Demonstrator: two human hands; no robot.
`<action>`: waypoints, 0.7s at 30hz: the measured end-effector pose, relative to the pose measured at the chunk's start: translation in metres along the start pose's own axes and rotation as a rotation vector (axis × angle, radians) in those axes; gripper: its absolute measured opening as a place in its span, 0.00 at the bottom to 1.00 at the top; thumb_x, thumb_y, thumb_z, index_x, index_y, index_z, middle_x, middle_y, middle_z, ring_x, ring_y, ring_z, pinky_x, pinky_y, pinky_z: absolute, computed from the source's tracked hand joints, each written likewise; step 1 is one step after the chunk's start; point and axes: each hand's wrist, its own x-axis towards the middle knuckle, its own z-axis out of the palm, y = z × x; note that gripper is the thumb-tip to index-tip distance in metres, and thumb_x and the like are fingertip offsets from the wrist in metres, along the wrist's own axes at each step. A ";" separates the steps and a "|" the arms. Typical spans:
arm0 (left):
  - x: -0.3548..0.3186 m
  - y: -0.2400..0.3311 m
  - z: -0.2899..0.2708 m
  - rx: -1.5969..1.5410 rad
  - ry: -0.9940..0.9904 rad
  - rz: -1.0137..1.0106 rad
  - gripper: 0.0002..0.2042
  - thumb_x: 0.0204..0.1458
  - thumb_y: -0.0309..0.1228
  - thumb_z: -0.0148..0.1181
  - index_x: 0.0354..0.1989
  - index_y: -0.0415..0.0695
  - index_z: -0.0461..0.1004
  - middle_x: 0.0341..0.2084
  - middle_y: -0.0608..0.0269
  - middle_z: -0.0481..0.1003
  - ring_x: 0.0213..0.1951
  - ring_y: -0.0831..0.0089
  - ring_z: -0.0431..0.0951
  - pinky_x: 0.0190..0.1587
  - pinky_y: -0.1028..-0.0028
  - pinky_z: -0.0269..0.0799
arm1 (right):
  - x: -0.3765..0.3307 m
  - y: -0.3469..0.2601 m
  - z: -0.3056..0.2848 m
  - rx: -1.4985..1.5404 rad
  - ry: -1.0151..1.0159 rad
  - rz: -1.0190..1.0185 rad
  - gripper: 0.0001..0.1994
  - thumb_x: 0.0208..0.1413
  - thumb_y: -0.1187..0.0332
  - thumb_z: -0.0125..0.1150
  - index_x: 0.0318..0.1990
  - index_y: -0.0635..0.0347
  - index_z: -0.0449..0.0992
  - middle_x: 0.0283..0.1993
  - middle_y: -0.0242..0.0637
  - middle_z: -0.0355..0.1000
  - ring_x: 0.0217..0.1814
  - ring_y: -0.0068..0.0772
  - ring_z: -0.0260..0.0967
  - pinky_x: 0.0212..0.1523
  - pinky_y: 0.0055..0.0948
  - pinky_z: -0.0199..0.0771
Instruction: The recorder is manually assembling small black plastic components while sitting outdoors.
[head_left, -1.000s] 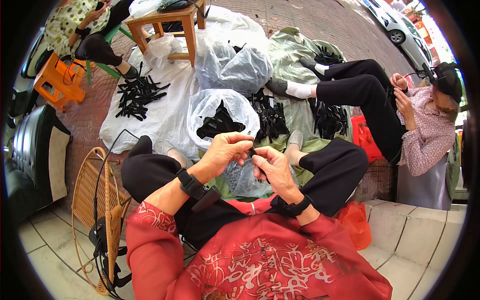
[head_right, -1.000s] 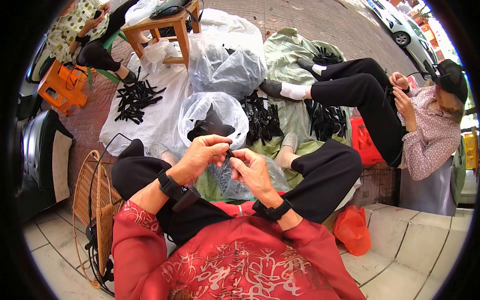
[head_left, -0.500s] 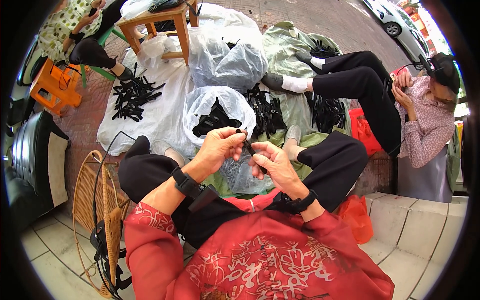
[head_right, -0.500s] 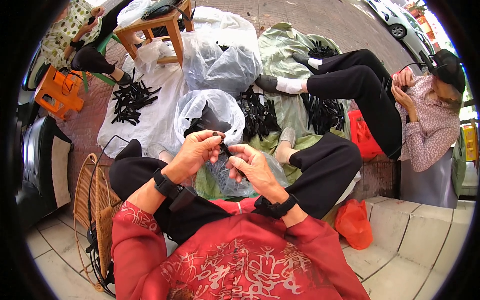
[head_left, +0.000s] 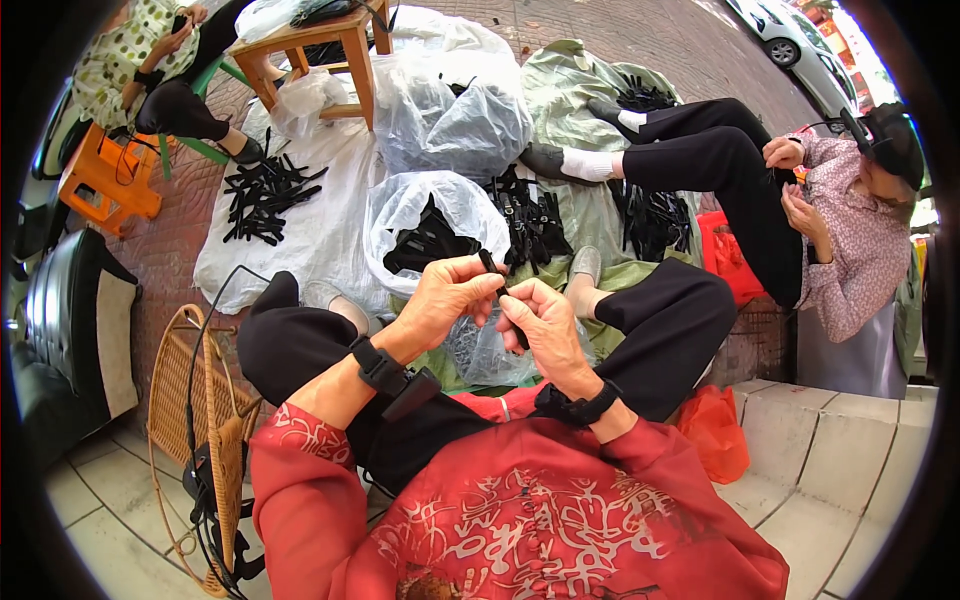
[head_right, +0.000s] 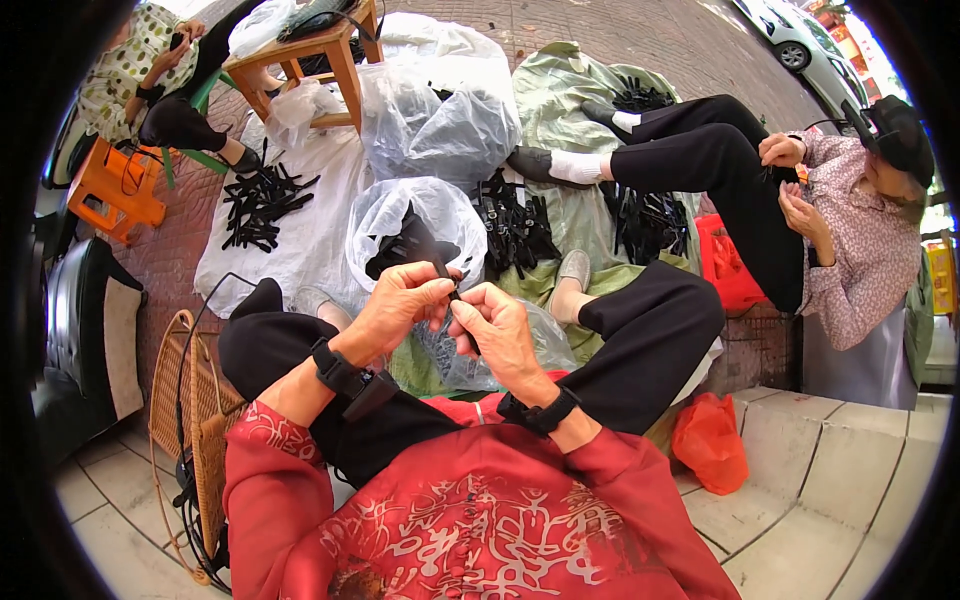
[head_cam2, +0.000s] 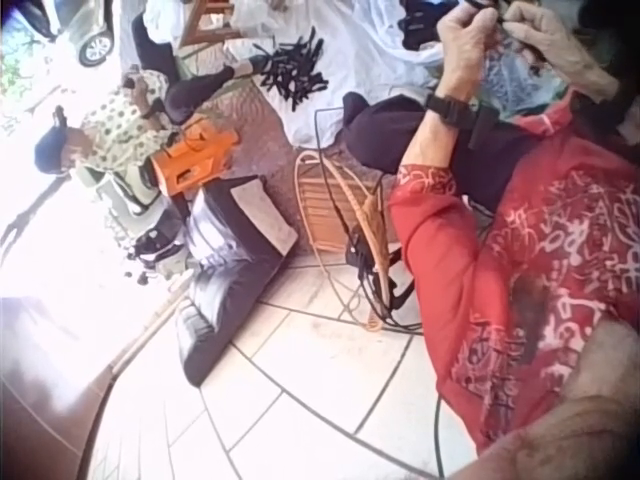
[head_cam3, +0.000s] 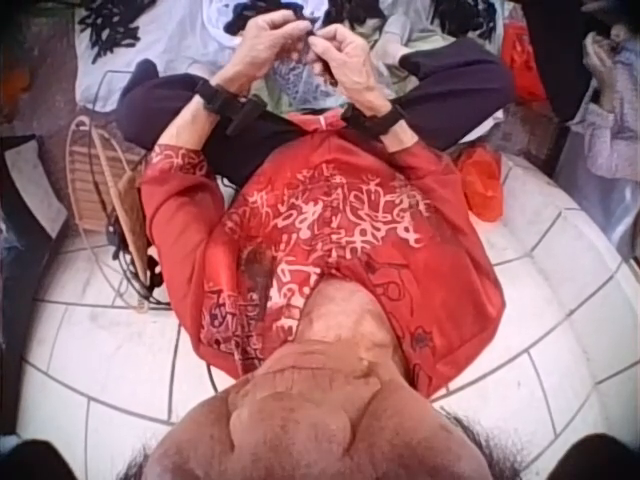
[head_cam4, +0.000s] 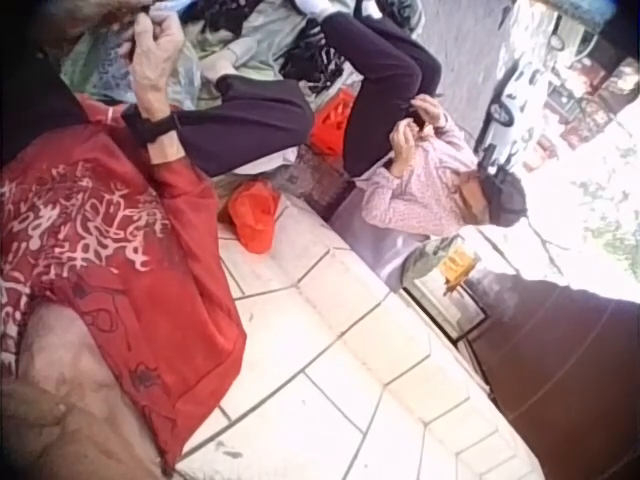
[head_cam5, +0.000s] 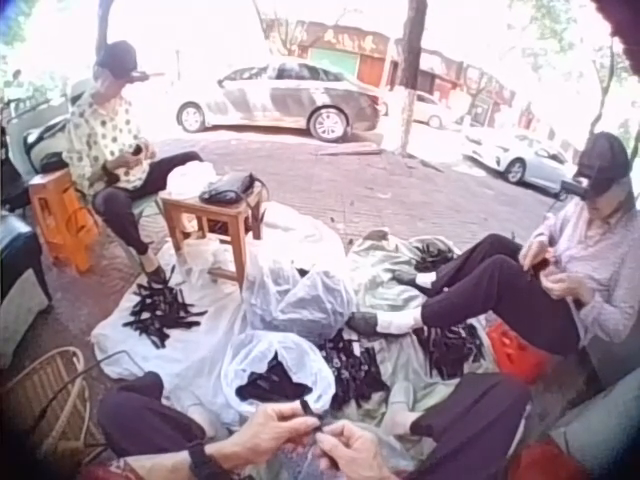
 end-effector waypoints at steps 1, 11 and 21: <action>0.001 0.000 0.001 -0.065 -0.011 -0.004 0.09 0.49 0.29 0.54 0.35 0.37 0.70 0.20 0.67 0.70 0.20 0.82 0.69 0.20 0.82 0.67 | 0.002 0.000 0.000 0.000 0.006 -0.003 0.07 0.53 0.69 0.51 0.32 0.63 0.66 0.21 0.33 0.69 0.15 0.15 0.62 0.12 0.12 0.56; -0.002 -0.011 0.002 -0.039 -0.017 0.023 0.05 0.49 0.28 0.52 0.33 0.41 0.70 0.23 0.66 0.72 0.25 0.78 0.72 0.29 0.78 0.69 | 0.007 0.006 0.004 -0.035 0.089 -0.119 0.07 0.52 0.70 0.52 0.34 0.64 0.65 0.25 0.33 0.70 0.23 0.16 0.66 0.23 0.15 0.66; -0.002 -0.011 0.003 -0.066 0.030 0.042 0.04 0.51 0.27 0.49 0.32 0.41 0.64 0.25 0.61 0.72 0.24 0.76 0.73 0.25 0.78 0.70 | 0.008 -0.010 -0.021 -0.310 0.121 -0.153 0.09 0.50 0.72 0.54 0.37 0.66 0.67 0.28 0.33 0.69 0.27 0.17 0.66 0.25 0.16 0.66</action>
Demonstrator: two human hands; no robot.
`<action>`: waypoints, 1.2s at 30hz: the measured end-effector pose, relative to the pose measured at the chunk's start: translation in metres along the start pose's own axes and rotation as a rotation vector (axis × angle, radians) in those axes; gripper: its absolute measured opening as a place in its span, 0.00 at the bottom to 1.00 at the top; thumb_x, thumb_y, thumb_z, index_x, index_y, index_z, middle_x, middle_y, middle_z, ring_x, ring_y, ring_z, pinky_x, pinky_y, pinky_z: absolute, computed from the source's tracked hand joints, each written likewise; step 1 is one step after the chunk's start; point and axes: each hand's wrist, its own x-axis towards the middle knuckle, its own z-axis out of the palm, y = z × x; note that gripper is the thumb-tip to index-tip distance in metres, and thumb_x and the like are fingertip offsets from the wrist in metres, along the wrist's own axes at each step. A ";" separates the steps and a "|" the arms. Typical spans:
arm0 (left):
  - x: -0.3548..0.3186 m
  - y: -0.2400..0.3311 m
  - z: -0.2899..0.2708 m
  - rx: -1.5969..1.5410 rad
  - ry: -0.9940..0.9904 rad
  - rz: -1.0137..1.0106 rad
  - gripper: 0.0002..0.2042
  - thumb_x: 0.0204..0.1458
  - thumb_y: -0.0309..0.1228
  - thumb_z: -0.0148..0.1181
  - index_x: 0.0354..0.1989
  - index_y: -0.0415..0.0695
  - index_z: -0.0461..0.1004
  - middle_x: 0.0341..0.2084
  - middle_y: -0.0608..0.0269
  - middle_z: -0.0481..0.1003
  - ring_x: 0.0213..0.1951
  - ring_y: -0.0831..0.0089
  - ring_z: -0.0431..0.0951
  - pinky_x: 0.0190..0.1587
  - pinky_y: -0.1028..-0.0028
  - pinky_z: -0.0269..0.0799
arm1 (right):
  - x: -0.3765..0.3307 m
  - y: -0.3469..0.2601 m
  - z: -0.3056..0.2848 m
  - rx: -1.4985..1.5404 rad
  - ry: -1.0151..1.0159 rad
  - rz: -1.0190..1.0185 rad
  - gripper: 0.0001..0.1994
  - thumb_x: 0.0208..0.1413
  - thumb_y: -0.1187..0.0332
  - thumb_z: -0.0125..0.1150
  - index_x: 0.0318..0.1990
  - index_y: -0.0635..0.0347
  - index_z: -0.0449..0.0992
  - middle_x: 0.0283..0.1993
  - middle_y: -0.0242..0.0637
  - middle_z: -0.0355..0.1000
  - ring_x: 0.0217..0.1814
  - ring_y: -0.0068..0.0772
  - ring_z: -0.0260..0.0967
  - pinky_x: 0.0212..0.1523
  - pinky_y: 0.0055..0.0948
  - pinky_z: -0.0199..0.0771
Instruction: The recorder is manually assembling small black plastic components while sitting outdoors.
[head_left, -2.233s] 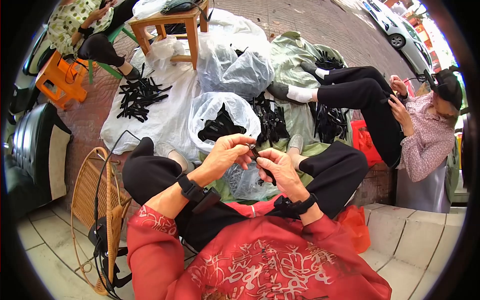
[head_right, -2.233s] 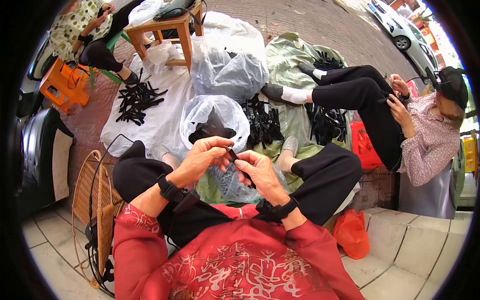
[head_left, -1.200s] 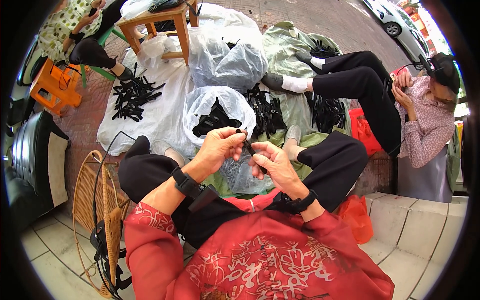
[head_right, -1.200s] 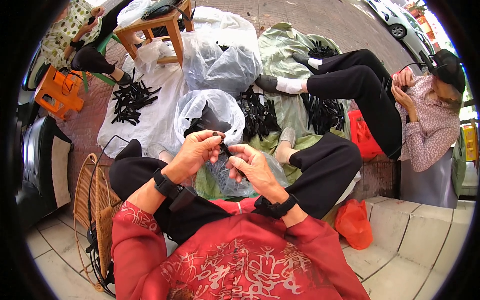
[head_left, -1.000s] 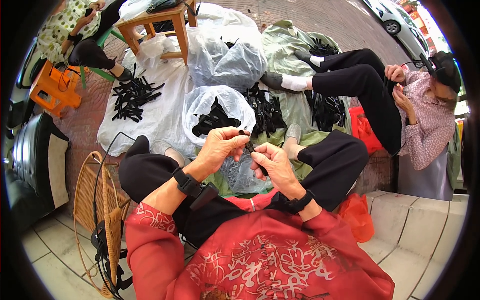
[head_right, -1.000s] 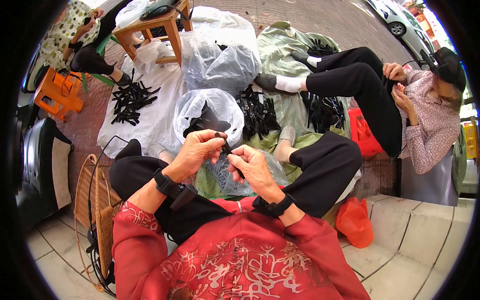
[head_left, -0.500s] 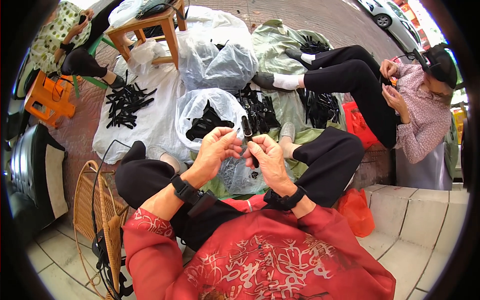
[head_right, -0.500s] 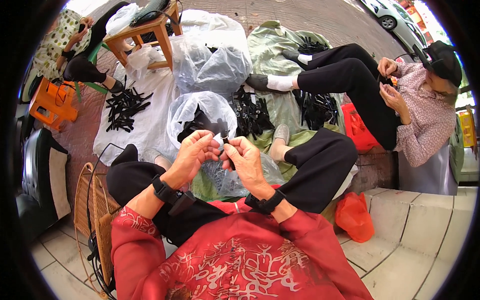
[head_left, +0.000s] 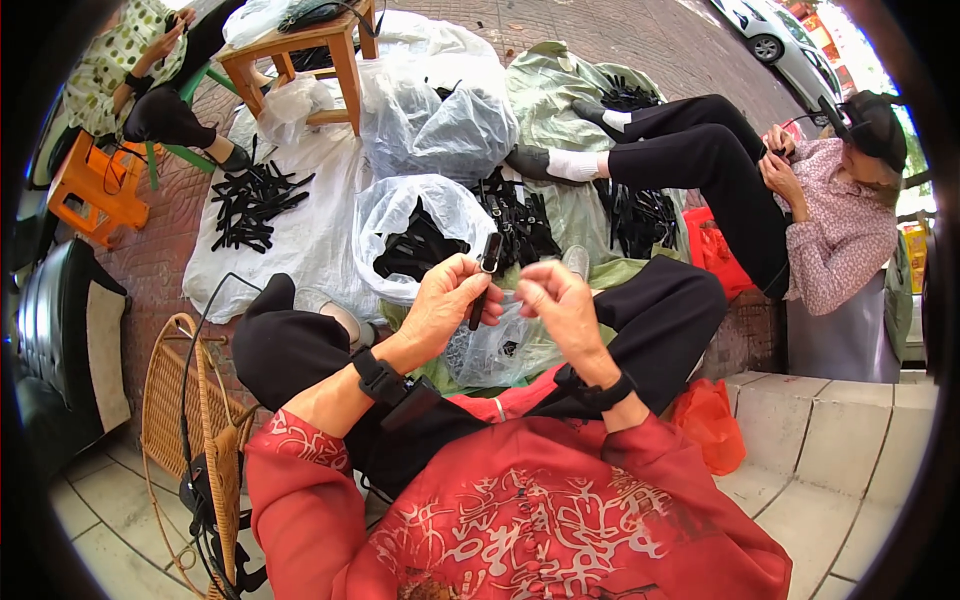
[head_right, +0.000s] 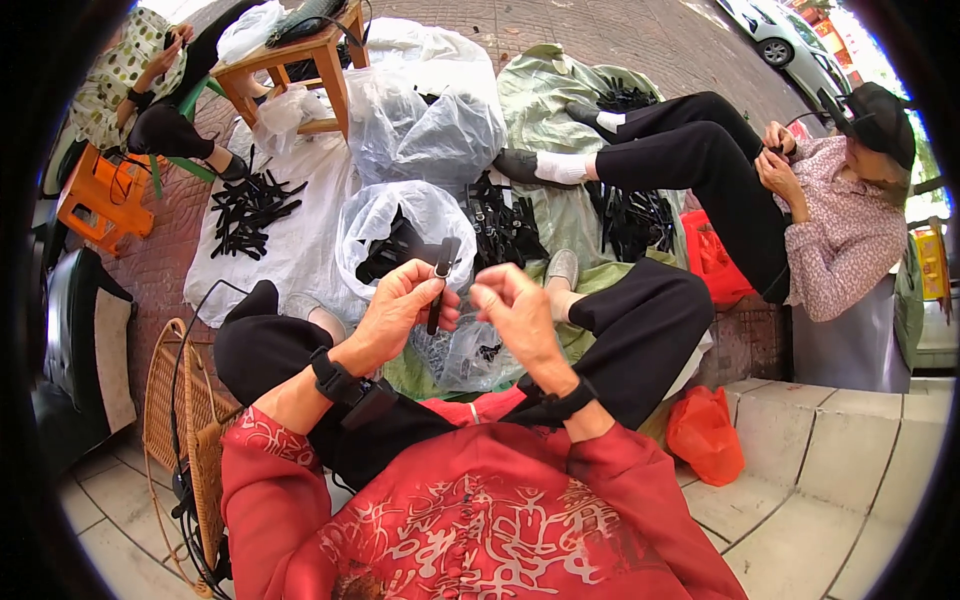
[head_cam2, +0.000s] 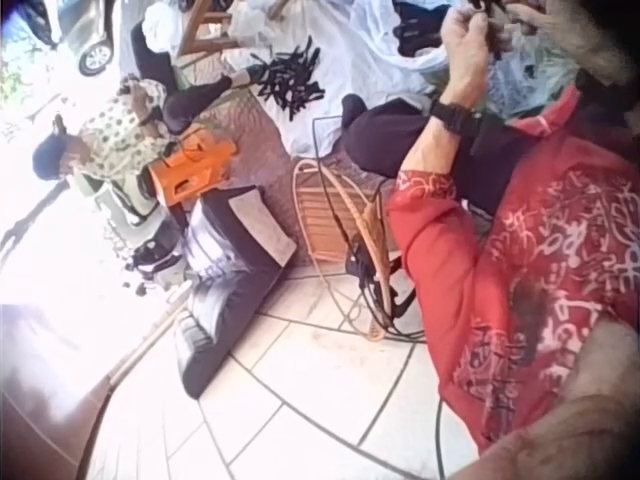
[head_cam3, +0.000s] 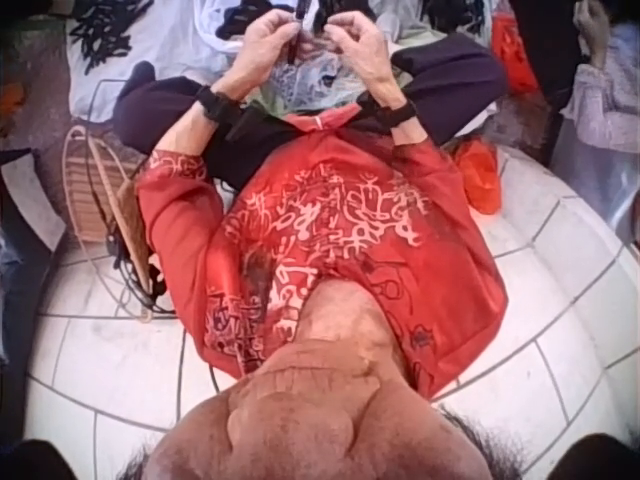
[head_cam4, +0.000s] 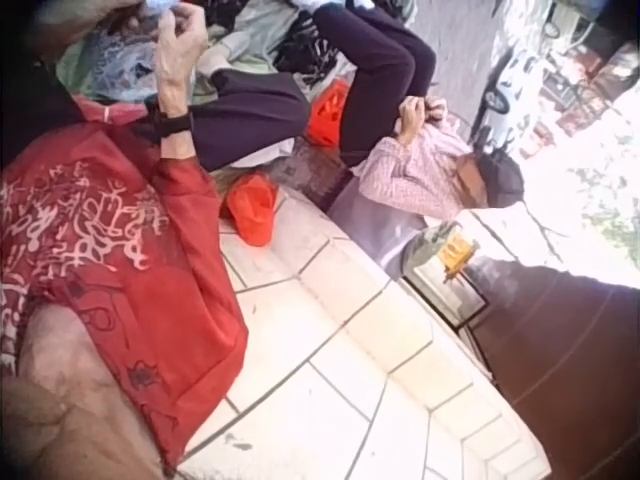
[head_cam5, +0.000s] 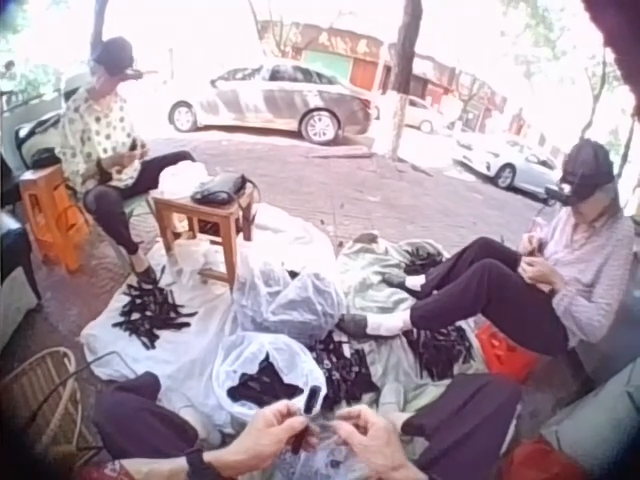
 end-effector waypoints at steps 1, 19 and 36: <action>-0.002 0.003 0.002 0.010 -0.039 -0.028 0.04 0.51 0.27 0.48 0.34 0.42 0.62 0.25 0.59 0.72 0.24 0.76 0.73 0.24 0.79 0.69 | 0.004 -0.005 -0.005 0.030 -0.006 -0.015 0.10 0.50 0.71 0.54 0.38 0.66 0.67 0.28 0.32 0.68 0.25 0.17 0.64 0.25 0.16 0.66; -0.007 0.014 0.003 0.164 -0.211 -0.039 0.11 0.50 0.24 0.50 0.42 0.39 0.65 0.24 0.62 0.72 0.21 0.80 0.71 0.20 0.85 0.64 | 0.017 -0.013 0.002 0.194 -0.167 -0.058 0.06 0.50 0.69 0.56 0.29 0.62 0.69 0.22 0.25 0.64 0.21 0.13 0.57 0.22 0.14 0.58; -0.008 0.016 -0.003 0.085 -0.205 -0.036 0.02 0.47 0.26 0.55 0.27 0.42 0.70 0.20 0.69 0.69 0.20 0.82 0.69 0.20 0.83 0.65 | 0.015 -0.023 -0.002 0.202 -0.391 0.045 0.11 0.48 0.68 0.57 0.39 0.62 0.71 0.28 0.24 0.67 0.26 0.12 0.60 0.25 0.13 0.59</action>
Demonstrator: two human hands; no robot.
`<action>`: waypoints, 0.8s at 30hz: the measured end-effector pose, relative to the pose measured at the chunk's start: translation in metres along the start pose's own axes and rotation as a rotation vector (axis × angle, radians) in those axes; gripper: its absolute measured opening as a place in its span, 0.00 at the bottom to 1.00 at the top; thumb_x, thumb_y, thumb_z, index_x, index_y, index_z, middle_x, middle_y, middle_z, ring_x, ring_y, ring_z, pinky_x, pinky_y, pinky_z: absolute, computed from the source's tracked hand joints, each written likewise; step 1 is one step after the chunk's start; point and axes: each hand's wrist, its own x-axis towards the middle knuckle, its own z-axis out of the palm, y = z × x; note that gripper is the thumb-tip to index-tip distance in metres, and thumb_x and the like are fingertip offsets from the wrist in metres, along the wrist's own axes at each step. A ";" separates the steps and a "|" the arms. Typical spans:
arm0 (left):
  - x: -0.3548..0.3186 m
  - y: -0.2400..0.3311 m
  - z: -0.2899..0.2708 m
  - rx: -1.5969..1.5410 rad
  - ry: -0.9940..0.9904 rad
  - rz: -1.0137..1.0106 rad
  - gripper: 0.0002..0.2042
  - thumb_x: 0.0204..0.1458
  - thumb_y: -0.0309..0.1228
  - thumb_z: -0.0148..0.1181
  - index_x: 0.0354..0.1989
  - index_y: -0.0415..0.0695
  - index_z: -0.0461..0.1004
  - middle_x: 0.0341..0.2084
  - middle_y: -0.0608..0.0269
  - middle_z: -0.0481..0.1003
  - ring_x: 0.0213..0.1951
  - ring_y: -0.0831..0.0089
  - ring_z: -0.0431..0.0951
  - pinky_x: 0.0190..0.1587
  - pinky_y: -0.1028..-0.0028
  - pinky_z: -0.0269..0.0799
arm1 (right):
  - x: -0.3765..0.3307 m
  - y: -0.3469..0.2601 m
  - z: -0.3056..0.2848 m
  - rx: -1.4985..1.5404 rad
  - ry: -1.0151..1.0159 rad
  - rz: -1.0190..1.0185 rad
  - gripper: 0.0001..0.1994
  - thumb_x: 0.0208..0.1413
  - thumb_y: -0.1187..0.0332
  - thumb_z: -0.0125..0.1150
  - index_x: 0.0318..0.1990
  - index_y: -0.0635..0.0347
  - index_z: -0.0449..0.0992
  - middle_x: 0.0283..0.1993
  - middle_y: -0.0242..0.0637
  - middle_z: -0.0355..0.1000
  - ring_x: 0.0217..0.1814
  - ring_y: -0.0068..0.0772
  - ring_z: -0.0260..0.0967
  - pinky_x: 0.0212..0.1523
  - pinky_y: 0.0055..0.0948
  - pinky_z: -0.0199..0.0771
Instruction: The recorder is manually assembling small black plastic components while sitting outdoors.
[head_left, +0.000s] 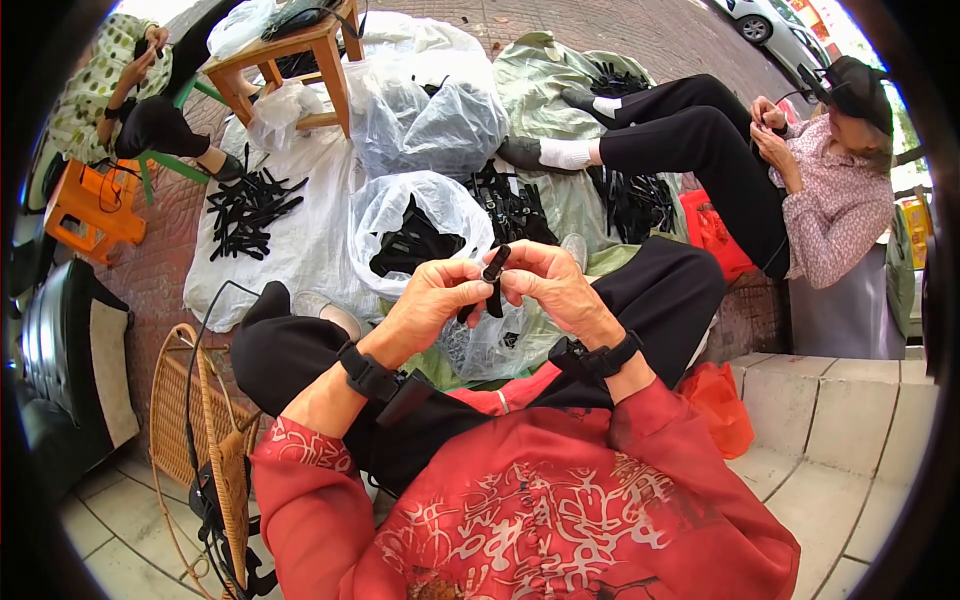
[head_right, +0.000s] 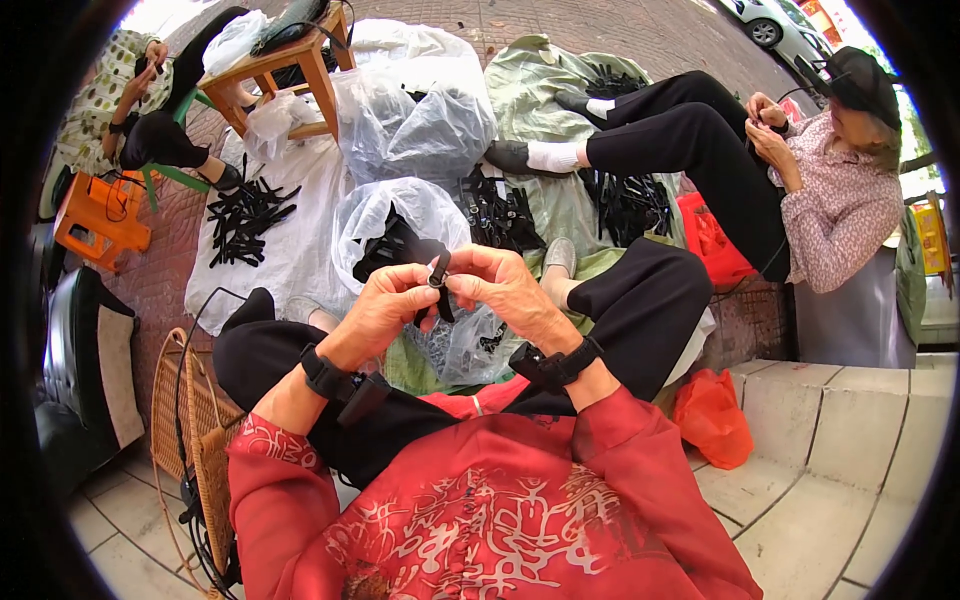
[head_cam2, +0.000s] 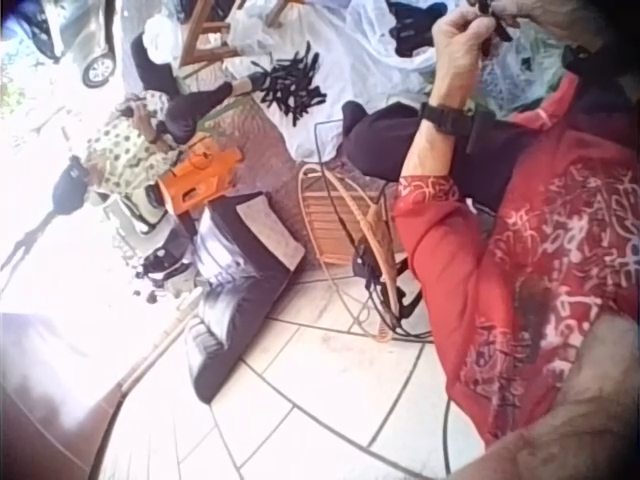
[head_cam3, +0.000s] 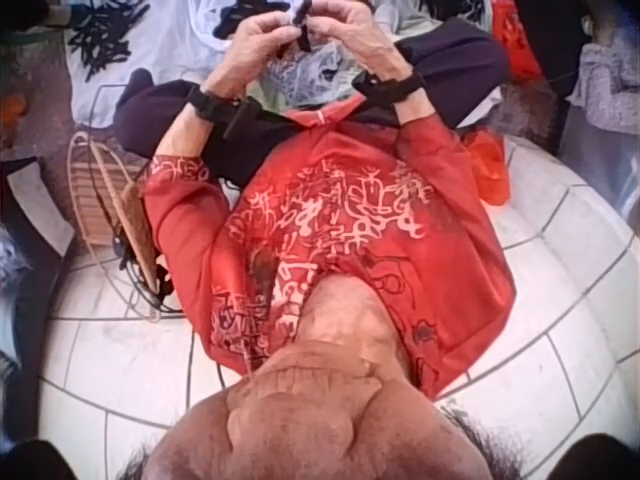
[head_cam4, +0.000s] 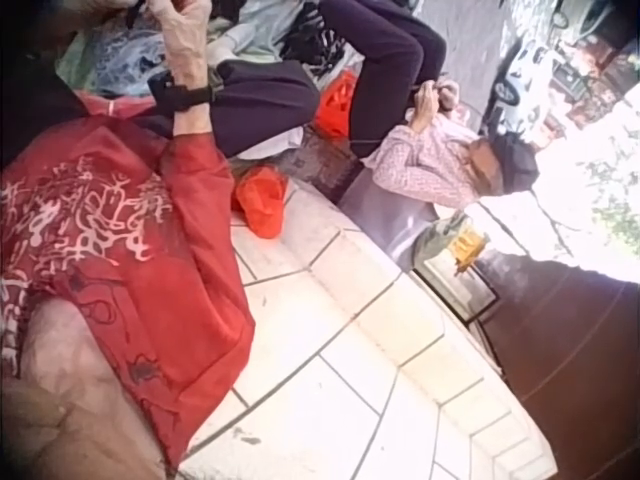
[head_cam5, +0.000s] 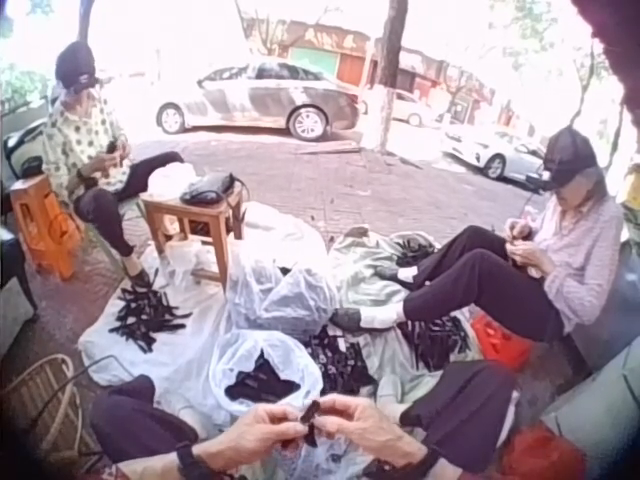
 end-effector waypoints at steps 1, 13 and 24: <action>0.000 0.000 0.000 -0.055 -0.029 -0.005 0.02 0.46 0.26 0.56 0.26 0.42 0.70 0.20 0.69 0.70 0.20 0.81 0.69 0.21 0.82 0.66 | -0.001 0.000 0.000 0.000 0.002 -0.001 0.11 0.48 0.68 0.57 0.39 0.62 0.71 0.28 0.24 0.67 0.26 0.12 0.60 0.25 0.13 0.59; 0.004 -0.006 0.002 -0.132 -0.047 0.000 0.05 0.44 0.26 0.59 0.27 0.40 0.71 0.21 0.67 0.70 0.25 0.79 0.70 0.30 0.79 0.68 | -0.004 0.007 0.007 0.026 -0.026 -0.209 0.13 0.45 0.70 0.60 0.39 0.64 0.70 0.38 0.30 0.67 0.38 0.19 0.64 0.40 0.19 0.65; -0.001 0.014 -0.004 0.053 0.167 0.099 0.09 0.52 0.33 0.50 0.33 0.40 0.68 0.21 0.68 0.69 0.23 0.82 0.69 0.27 0.81 0.66 | -0.008 -0.006 0.005 -0.966 0.182 -0.504 0.11 0.35 0.74 0.60 0.31 0.63 0.71 0.29 0.39 0.69 0.29 0.36 0.68 0.32 0.26 0.67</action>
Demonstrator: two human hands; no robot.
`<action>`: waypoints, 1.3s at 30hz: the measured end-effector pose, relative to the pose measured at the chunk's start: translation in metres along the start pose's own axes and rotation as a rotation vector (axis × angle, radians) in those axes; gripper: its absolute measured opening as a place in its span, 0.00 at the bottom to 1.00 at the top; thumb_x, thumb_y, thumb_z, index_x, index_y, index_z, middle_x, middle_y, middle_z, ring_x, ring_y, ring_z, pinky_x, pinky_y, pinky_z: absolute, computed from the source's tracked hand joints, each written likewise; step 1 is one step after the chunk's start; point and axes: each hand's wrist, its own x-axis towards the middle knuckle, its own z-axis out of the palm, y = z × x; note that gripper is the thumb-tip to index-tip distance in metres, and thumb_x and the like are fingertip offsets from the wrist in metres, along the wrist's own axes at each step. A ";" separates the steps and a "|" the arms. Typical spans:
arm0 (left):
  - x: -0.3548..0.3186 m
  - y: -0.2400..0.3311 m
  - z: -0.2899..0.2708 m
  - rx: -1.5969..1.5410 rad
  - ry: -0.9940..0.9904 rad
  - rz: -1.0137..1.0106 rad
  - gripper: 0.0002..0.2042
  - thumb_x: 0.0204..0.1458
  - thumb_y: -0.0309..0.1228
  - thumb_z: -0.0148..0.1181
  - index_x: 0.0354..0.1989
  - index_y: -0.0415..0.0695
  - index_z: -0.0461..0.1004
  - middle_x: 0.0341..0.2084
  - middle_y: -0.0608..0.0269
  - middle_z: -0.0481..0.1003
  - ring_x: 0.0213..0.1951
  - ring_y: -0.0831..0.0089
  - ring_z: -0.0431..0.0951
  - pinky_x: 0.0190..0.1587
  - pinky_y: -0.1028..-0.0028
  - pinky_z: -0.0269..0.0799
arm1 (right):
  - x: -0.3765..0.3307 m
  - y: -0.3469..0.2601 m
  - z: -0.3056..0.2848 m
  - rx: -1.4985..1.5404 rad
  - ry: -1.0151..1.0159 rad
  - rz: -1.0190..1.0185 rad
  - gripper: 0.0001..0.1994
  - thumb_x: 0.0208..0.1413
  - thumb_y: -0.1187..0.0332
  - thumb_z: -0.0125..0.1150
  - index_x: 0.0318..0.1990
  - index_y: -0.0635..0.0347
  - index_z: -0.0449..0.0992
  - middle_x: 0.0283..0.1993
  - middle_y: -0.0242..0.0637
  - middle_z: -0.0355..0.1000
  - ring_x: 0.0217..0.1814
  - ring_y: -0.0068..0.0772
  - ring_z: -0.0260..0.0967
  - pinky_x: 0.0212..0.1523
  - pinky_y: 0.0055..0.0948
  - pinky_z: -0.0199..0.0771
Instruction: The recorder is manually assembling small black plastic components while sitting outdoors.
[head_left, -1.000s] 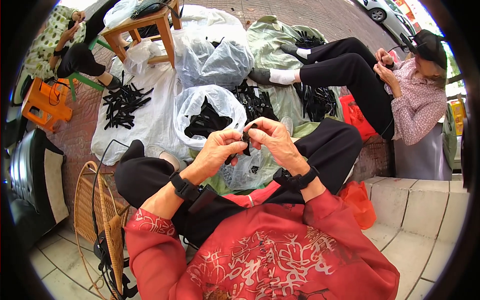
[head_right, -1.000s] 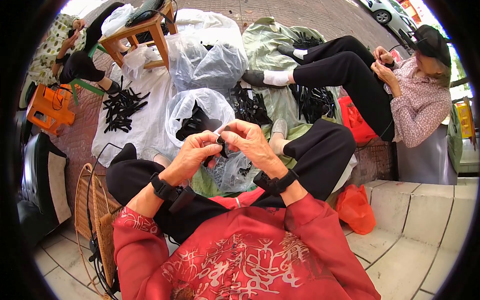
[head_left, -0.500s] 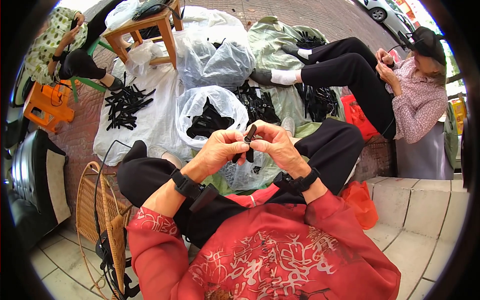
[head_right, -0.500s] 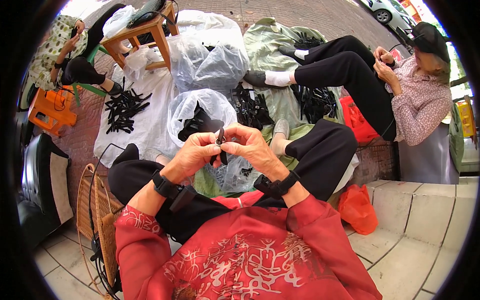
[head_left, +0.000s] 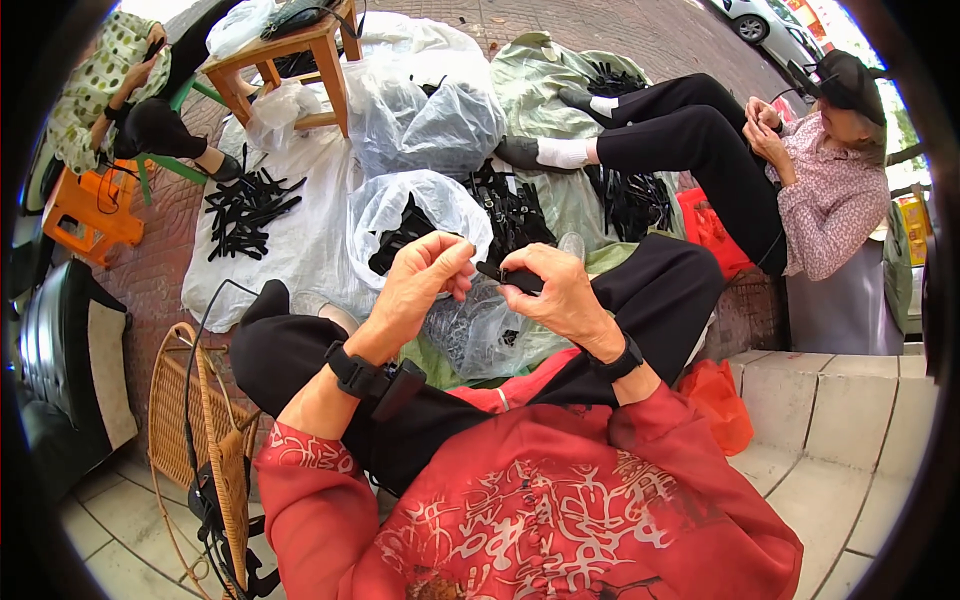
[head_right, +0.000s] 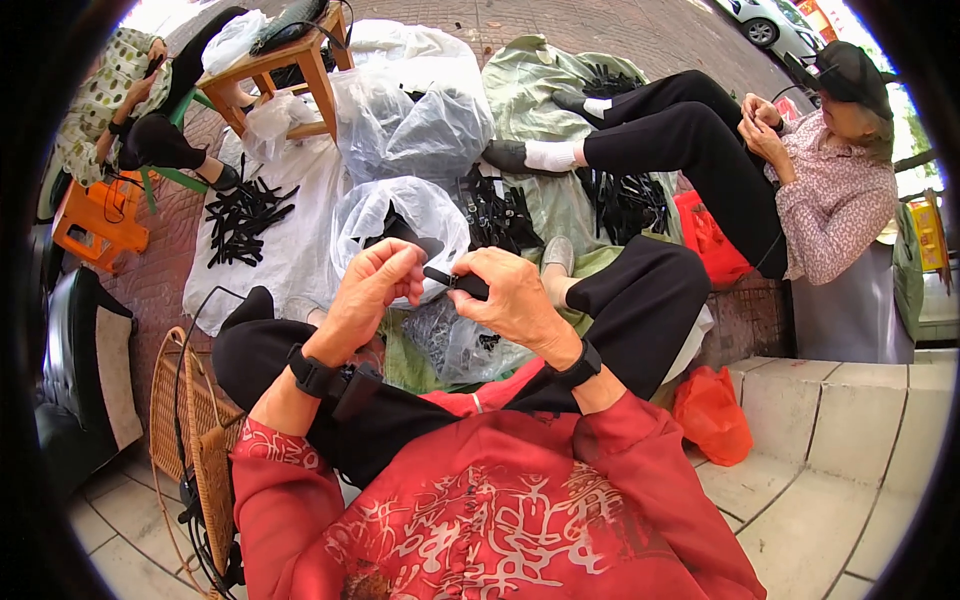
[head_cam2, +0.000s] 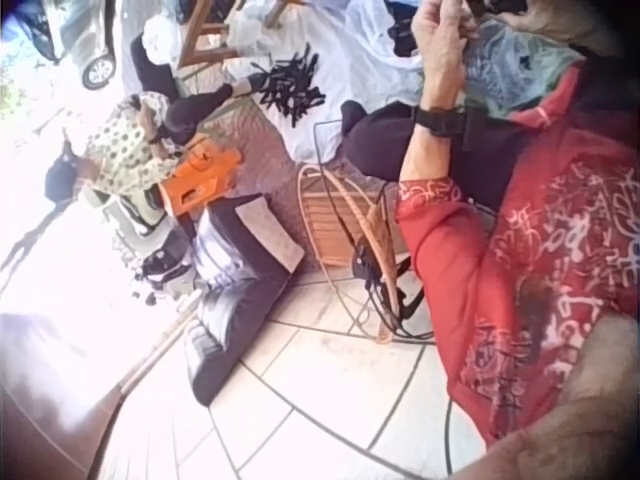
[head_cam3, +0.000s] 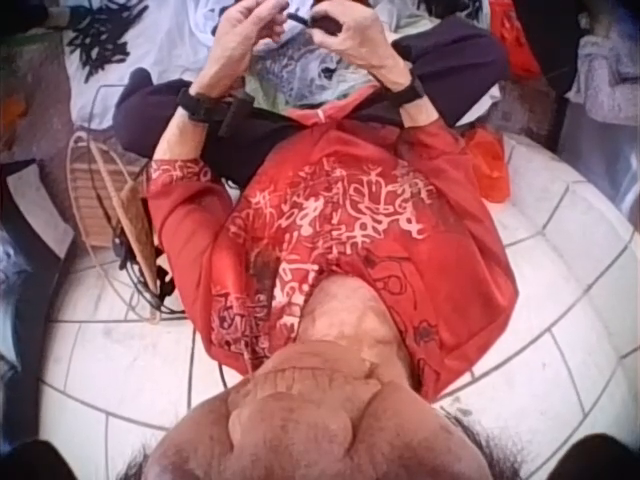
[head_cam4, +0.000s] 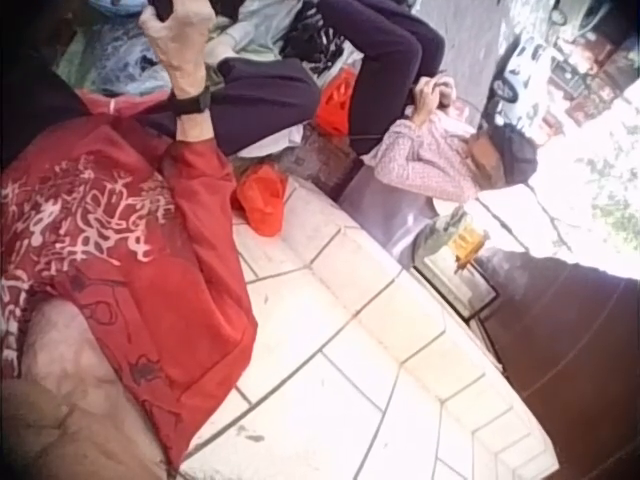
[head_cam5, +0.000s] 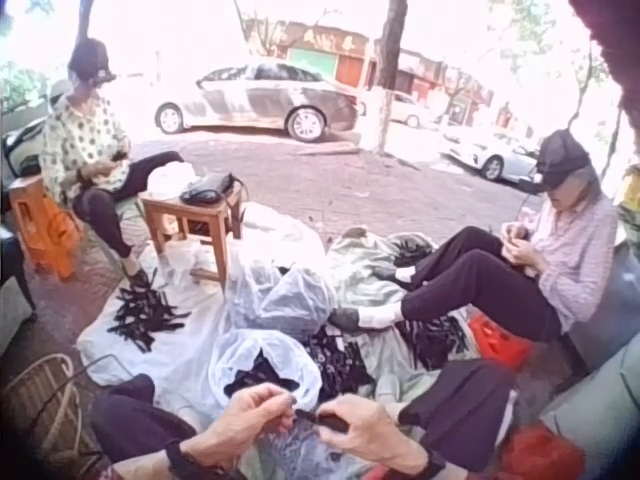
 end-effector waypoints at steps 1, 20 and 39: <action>-0.001 0.003 0.001 -0.002 0.001 -0.002 0.09 0.52 0.33 0.50 0.33 0.40 0.68 0.21 0.68 0.69 0.23 0.82 0.69 0.27 0.81 0.66 | 0.000 0.000 0.001 -0.087 0.026 -0.083 0.11 0.35 0.73 0.59 0.31 0.62 0.70 0.27 0.39 0.68 0.27 0.38 0.67 0.30 0.28 0.67; -0.008 0.009 0.002 0.147 -0.217 -0.334 0.04 0.47 0.28 0.55 0.29 0.41 0.70 0.15 0.68 0.70 0.14 0.85 0.66 0.14 0.86 0.59 | -0.005 -0.005 0.004 0.073 -0.115 -0.066 0.11 0.36 0.77 0.56 0.32 0.61 0.69 0.29 0.38 0.67 0.29 0.37 0.67 0.30 0.28 0.67; -0.016 0.005 0.005 0.001 -0.204 -0.346 0.05 0.47 0.25 0.53 0.32 0.40 0.70 0.12 0.68 0.66 0.10 0.84 0.61 0.10 0.84 0.52 | -0.006 0.002 -0.001 0.206 -0.129 -0.049 0.11 0.34 0.77 0.59 0.31 0.62 0.71 0.27 0.37 0.70 0.27 0.30 0.69 0.29 0.23 0.68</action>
